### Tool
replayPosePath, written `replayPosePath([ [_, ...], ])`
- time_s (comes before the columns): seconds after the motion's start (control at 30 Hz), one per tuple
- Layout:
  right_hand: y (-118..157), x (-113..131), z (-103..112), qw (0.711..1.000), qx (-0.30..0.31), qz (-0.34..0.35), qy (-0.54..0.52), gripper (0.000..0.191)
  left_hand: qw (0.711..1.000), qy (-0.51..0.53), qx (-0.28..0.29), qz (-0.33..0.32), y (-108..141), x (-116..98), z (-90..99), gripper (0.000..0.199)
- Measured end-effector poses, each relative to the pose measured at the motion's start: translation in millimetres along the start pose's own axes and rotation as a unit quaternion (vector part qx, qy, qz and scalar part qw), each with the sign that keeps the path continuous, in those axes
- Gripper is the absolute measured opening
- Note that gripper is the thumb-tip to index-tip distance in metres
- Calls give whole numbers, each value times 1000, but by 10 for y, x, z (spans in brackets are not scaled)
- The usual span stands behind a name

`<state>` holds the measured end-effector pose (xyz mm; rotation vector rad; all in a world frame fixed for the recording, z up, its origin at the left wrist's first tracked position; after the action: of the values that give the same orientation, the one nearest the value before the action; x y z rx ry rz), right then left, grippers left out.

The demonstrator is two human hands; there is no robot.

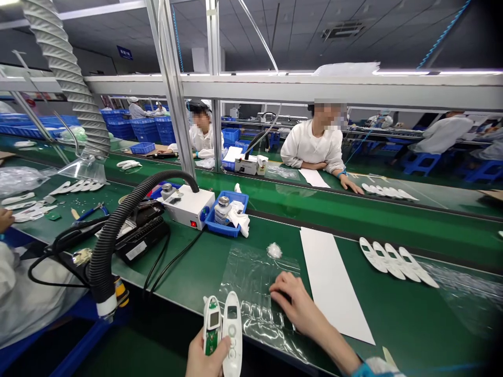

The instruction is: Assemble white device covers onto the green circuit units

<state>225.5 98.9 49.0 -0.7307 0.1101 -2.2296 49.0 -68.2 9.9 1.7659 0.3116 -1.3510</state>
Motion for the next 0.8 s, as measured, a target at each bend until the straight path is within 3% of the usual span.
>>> replayPosePath([
  [0.2,302,240,-216,999,8,-53,4,18,1000,5,20,-12,-36,249,-57,57],
  [0.33,383,314,-256,997,-16,-70,-3,20,999,-12,38,-31,-42,324,-119,54],
  [0.53,448,470,-107,997,-37,-54,-49,21,996,-57,30,-59,-1,225,-160,47],
  [0.8,296,630,-13,992,10,-67,-103,22,980,-123,71,-137,71,139,-298,35],
])
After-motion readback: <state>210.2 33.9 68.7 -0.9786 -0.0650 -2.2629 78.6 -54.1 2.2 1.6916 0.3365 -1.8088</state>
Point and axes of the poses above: each hand's wrist, its own y-axis away from the middle knuckle, its own z-axis out of the back of the hand, x = y × z, the point moved 2 cm from there along -y, towards the middle knuckle, and after that the axes turned 7 degrees about -x, right-handed, at the moved point
